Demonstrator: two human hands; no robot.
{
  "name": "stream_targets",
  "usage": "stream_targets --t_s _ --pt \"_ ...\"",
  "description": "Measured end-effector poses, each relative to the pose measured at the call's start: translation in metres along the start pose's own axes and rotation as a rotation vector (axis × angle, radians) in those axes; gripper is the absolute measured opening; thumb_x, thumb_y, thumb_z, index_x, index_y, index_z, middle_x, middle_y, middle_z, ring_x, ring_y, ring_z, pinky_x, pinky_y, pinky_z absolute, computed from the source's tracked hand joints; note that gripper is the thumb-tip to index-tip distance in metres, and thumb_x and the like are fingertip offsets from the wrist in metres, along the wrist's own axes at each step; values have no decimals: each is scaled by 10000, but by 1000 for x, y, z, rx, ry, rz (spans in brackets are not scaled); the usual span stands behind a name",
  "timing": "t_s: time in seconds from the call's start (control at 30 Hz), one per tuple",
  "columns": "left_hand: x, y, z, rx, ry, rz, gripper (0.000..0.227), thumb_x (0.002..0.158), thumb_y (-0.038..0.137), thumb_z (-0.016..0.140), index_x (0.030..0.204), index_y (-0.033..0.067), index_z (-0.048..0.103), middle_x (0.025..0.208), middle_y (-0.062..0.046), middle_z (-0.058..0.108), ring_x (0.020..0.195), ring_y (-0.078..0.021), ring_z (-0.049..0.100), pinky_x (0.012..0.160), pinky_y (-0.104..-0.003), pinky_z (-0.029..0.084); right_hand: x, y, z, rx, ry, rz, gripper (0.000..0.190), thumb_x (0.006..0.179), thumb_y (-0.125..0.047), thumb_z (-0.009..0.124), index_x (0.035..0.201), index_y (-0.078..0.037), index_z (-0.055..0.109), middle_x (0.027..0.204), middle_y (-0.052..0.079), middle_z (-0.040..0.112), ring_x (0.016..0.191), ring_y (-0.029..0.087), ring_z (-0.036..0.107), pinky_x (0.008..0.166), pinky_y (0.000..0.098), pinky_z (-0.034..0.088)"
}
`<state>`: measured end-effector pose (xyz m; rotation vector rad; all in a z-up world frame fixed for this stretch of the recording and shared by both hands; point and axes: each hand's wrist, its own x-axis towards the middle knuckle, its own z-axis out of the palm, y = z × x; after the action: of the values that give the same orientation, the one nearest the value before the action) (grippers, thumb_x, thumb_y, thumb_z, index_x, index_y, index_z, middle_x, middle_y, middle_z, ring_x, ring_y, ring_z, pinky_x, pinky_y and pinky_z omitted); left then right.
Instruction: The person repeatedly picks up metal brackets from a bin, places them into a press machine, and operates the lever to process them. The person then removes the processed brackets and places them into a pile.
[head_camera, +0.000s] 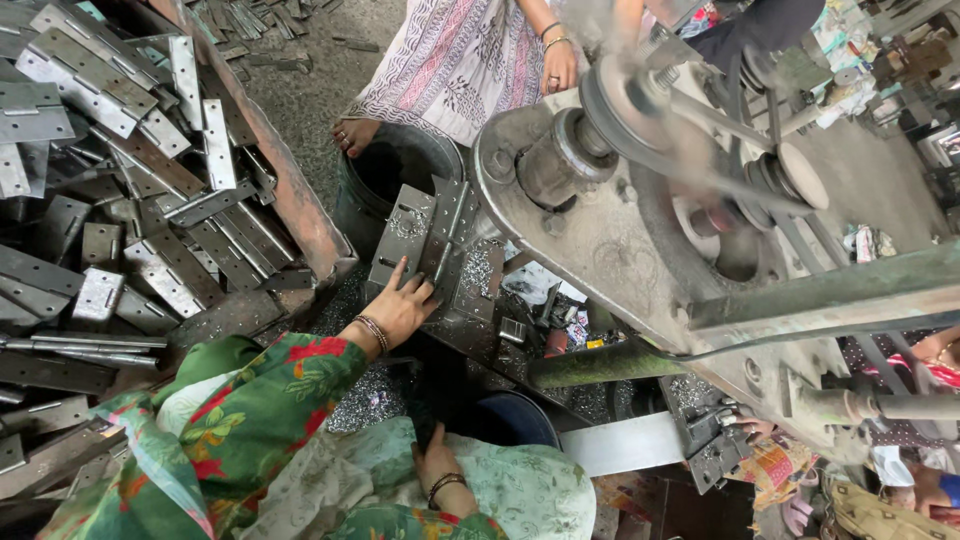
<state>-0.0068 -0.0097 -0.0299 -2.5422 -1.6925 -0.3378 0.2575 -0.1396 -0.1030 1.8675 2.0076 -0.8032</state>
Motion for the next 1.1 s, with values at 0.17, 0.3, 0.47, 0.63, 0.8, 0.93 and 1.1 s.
stream_targets --t_s 0.17,0.3,0.47,0.63,0.8,0.93,1.1 --pt "-4 -5 -11 26 112 -60 430 938 265 514 1318 139 672 1388 -109 553 1406 -319 417 1205 -691 106 -3 -11 -10 3 -1 -12 698 977 -447 543 1497 -54 293 1003 285 708 939 455 704 824 524 554" --pt "2 -6 -19 133 -109 -129 319 940 309 521 1065 158 774 1457 -96 506 1453 -375 318 1132 -776 90 -36 -27 -68 -22 11 -3 681 959 -436 544 1495 -81 317 993 267 717 924 446 712 814 522 559" --pt "20 -3 -24 151 -45 -207 327 943 321 528 1065 151 779 1329 -108 598 1426 -410 349 1126 -803 124 -43 -35 -91 -52 5 -6 681 973 -445 553 1492 -74 314 1025 259 720 962 437 708 839 521 558" --pt "32 -1 -21 148 -75 -216 335 962 313 521 1105 150 777 1361 -122 594 1444 -417 337 1129 -793 133 -11 -16 -25 -51 3 -4 683 971 -445 565 1484 -69 317 1032 269 713 966 443 706 841 520 558" --pt "19 -1 -12 140 -3 -247 364 917 315 527 1123 136 767 1407 -83 563 1439 -396 320 1115 -778 139 -1 -7 0 12 16 -16 685 968 -445 576 1475 -63 319 1039 279 705 971 449 703 843 520 558" --pt "33 -14 -6 85 16 -301 354 954 296 510 1134 127 765 1410 -57 577 1455 -374 329 1148 -763 135 -16 -11 -52 -5 46 -80 686 967 -445 585 1469 -59 321 1045 287 699 974 454 701 845 519 558" --pt "59 -20 7 46 -10 -330 349 959 250 499 1164 128 753 1402 -26 592 1473 -348 330 1162 -762 114 -23 -12 -70 -46 22 -58 683 968 -455 583 1463 -55 333 1014 281 718 961 449 707 837 510 563"
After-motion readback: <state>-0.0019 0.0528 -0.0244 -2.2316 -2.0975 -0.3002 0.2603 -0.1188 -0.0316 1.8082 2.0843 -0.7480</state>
